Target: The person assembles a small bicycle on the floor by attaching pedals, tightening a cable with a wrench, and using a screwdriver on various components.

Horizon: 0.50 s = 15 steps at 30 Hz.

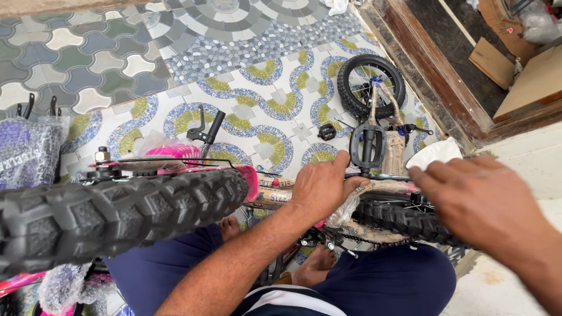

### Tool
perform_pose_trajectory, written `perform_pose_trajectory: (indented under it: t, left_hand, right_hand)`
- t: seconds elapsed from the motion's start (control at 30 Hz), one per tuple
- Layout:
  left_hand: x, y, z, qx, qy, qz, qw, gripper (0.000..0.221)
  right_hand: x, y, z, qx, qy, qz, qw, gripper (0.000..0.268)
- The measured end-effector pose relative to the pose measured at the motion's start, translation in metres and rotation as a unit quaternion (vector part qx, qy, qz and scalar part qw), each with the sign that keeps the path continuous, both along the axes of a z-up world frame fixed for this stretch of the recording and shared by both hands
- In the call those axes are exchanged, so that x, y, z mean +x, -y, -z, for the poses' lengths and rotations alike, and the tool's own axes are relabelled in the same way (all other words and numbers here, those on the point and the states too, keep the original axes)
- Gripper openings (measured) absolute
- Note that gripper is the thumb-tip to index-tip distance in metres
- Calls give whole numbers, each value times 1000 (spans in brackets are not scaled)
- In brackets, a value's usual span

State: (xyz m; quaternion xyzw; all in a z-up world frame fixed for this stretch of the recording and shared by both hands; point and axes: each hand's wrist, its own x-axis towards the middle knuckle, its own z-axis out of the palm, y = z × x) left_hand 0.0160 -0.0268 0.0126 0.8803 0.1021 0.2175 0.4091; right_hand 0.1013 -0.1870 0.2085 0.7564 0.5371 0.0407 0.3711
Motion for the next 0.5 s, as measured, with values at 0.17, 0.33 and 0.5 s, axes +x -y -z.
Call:
perform_pose_trajectory:
  t: [0.17,0.33,0.5]
  left_hand:
    - [-2,1,-2,-11,-2,-1,1000,56]
    - [0,1,-2,-5,-12,9,1000,57]
    - [1,2,1,-5,-4,11,1000,58]
  right_hand:
    - [-18,-29,4,-84,33,-42,995,45]
    - [-29,-52,4,-173,32,-14,984,43]
    - [-34,-56,10,-229,30,12,973,34]
